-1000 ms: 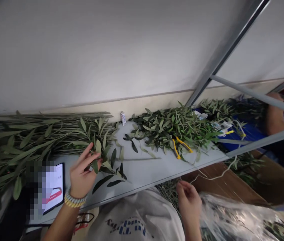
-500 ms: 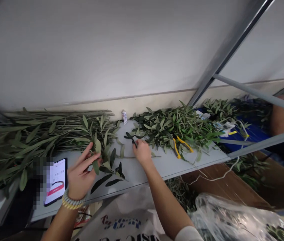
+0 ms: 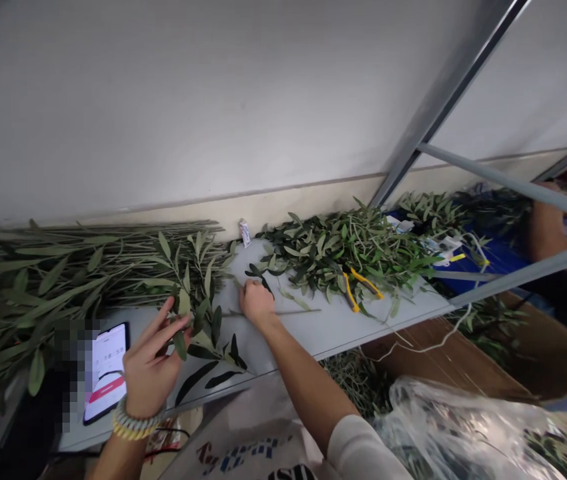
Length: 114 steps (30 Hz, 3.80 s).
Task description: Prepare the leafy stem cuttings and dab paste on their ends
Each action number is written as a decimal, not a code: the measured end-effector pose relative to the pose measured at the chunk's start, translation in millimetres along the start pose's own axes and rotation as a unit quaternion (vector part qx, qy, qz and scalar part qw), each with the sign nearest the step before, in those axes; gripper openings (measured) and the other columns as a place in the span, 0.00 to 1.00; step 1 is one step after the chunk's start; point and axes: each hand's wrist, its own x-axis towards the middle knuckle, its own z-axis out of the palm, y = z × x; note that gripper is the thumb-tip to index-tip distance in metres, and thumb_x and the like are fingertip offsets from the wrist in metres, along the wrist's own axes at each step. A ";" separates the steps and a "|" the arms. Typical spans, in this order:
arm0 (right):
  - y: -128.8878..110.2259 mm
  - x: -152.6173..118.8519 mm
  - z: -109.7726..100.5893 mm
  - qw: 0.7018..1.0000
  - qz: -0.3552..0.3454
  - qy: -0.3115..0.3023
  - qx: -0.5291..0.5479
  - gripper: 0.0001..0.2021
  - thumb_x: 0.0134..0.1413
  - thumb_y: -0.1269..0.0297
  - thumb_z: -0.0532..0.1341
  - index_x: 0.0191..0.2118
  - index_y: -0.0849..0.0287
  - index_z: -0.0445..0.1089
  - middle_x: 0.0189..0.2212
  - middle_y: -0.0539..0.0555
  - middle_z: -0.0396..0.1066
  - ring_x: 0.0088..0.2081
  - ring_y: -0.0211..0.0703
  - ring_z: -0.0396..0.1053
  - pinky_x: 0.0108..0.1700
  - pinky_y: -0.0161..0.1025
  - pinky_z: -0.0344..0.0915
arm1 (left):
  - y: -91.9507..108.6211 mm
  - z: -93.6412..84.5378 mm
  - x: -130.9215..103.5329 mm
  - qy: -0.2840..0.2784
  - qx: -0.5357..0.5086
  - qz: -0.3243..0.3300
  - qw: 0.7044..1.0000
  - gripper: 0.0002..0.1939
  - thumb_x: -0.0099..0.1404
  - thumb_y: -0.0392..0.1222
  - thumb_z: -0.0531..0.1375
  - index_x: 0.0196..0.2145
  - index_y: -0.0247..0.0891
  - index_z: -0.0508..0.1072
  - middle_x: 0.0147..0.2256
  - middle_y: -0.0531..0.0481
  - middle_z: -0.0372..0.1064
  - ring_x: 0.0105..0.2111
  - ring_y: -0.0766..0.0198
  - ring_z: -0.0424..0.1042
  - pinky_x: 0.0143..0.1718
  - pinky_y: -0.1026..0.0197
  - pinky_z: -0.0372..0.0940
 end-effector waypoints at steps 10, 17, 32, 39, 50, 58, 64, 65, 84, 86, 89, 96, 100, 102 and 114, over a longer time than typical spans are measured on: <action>63.6 40.7 -63.8 0.985 0.100 0.135 -0.038 0.16 0.56 0.66 0.49 0.47 0.61 0.66 0.46 0.62 0.66 0.47 0.51 0.65 0.44 0.42 0.62 | -4.1 9.4 2.6 -0.026 -0.036 -0.006 0.999 0.13 0.56 0.29 0.58 0.39 0.35 0.76 0.52 0.38 0.66 0.41 0.58 0.74 0.37 0.61 0.72; 116.6 54.5 -93.2 0.975 0.168 0.116 -0.093 0.16 0.47 0.72 0.55 0.43 0.63 0.70 0.43 0.65 0.68 0.46 0.55 0.66 0.42 0.44 0.64 | -7.1 14.3 15.7 -0.034 -0.071 -0.057 0.995 0.11 0.56 0.31 0.60 0.38 0.36 0.76 0.52 0.39 0.66 0.39 0.57 0.75 0.41 0.57 0.71; 100.7 100.1 -97.7 0.982 0.107 0.124 -0.091 0.24 0.52 0.61 0.52 0.53 0.68 0.62 0.52 0.69 0.61 0.55 0.59 0.58 0.51 0.48 0.56 | -14.2 10.1 6.7 -0.016 -0.046 -0.070 0.996 0.10 0.57 0.34 0.61 0.39 0.38 0.75 0.51 0.39 0.67 0.42 0.56 0.74 0.38 0.59 0.72; 90.2 100.3 -61.6 0.992 0.049 0.062 -0.095 0.20 0.50 0.54 0.55 0.43 0.63 0.70 0.44 0.66 0.69 0.46 0.60 0.65 0.46 0.54 0.58 | -16.3 11.6 5.7 -0.010 -0.026 -0.078 0.997 0.10 0.57 0.36 0.61 0.39 0.38 0.75 0.51 0.39 0.67 0.37 0.58 0.75 0.26 0.64 0.70; 139.0 113.6 -102.7 0.971 0.083 0.193 -0.112 0.22 0.51 0.69 0.53 0.52 0.71 0.62 0.52 0.72 0.60 0.54 0.60 0.56 0.51 0.50 0.54 | -14.4 12.3 1.4 -0.018 -0.012 -0.062 0.998 0.11 0.57 0.35 0.61 0.40 0.39 0.74 0.52 0.41 0.66 0.44 0.57 0.73 0.40 0.60 0.71; 183.8 140.6 -106.2 0.986 0.072 0.131 -0.079 0.15 0.47 0.73 0.56 0.41 0.68 0.72 0.39 0.66 0.73 0.43 0.52 0.69 0.45 0.41 0.61 | -8.3 3.4 -7.1 -0.003 0.035 -0.067 0.997 0.10 0.58 0.34 0.60 0.39 0.39 0.73 0.53 0.42 0.66 0.45 0.56 0.72 0.42 0.59 0.71; 186.5 131.1 -107.7 0.987 0.033 0.154 -0.033 0.18 0.50 0.64 0.57 0.46 0.64 0.71 0.42 0.58 0.73 0.42 0.48 0.70 0.46 0.40 0.63 | -8.3 7.5 -4.6 -0.015 0.026 -0.068 0.997 0.10 0.57 0.34 0.61 0.39 0.39 0.73 0.52 0.42 0.66 0.47 0.56 0.71 0.45 0.58 0.70; 188.0 129.0 -108.3 0.987 0.028 0.156 -0.030 0.18 0.48 0.63 0.58 0.46 0.64 0.71 0.43 0.58 0.73 0.43 0.48 0.69 0.46 0.41 0.63 | -8.1 7.9 -3.9 -0.018 0.023 -0.068 0.997 0.10 0.57 0.34 0.61 0.38 0.39 0.73 0.52 0.42 0.66 0.47 0.56 0.71 0.45 0.58 0.70; 189.9 121.2 -121.5 0.950 0.033 0.181 0.254 0.23 0.44 0.51 0.58 0.39 0.67 0.74 0.19 0.52 0.69 0.20 0.39 0.62 0.23 0.36 0.59 | -2.9 23.1 16.5 -0.049 0.060 -0.095 0.992 0.07 0.58 0.40 0.60 0.36 0.41 0.74 0.50 0.45 0.69 0.44 0.54 0.73 0.42 0.58 0.72; 192.8 125.8 -119.8 0.968 0.025 0.156 0.197 0.21 0.45 0.53 0.58 0.38 0.65 0.74 0.21 0.54 0.72 0.22 0.41 0.65 0.25 0.37 0.61 | -0.4 28.3 23.5 -0.047 0.061 -0.096 0.992 0.07 0.58 0.40 0.60 0.36 0.42 0.74 0.50 0.45 0.69 0.44 0.54 0.73 0.43 0.57 0.71; 197.7 130.8 -120.9 0.976 0.038 0.187 0.106 0.17 0.46 0.53 0.57 0.30 0.62 0.75 0.24 0.56 0.74 0.25 0.44 0.68 0.29 0.39 0.63 | 2.8 36.8 34.2 -0.052 0.050 -0.087 0.994 0.08 0.57 0.39 0.60 0.36 0.43 0.73 0.50 0.46 0.69 0.43 0.55 0.73 0.42 0.58 0.72; 204.5 127.2 -130.7 0.981 -0.030 0.188 0.041 0.16 0.47 0.51 0.58 0.36 0.57 0.72 0.27 0.55 0.73 0.28 0.47 0.70 0.33 0.42 0.65 | 6.0 60.4 39.6 -0.088 0.006 -0.068 0.994 0.11 0.56 0.33 0.60 0.38 0.42 0.73 0.51 0.42 0.67 0.39 0.59 0.75 0.37 0.64 0.72; 175.2 151.5 -126.3 0.969 -0.165 0.184 -0.021 0.20 0.50 0.52 0.56 0.46 0.60 0.68 0.45 0.61 0.70 0.47 0.53 0.66 0.47 0.46 0.62 | 13.7 78.9 37.2 -0.135 -0.046 -0.084 0.986 0.12 0.58 0.31 0.58 0.38 0.42 0.74 0.53 0.41 0.65 0.37 0.61 0.76 0.38 0.64 0.72; 155.6 171.6 -118.5 0.968 -0.185 0.153 -0.077 0.27 0.50 0.51 0.57 0.53 0.63 0.62 0.53 0.66 0.62 0.55 0.59 0.59 0.52 0.50 0.58 | 21.5 85.8 38.7 -0.158 -0.068 -0.085 0.981 0.12 0.58 0.30 0.57 0.38 0.42 0.75 0.53 0.40 0.65 0.37 0.61 0.76 0.38 0.64 0.72; 186.9 188.0 -140.5 0.988 -0.086 0.057 -0.112 0.21 0.57 0.60 0.54 0.54 0.61 0.64 0.52 0.55 0.68 0.51 0.45 0.65 0.52 0.36 0.59 | 35.0 165.8 100.7 -0.177 -0.178 -0.004 0.968 0.16 0.54 0.26 0.57 0.39 0.40 0.75 0.52 0.42 0.66 0.46 0.58 0.72 0.46 0.59 0.69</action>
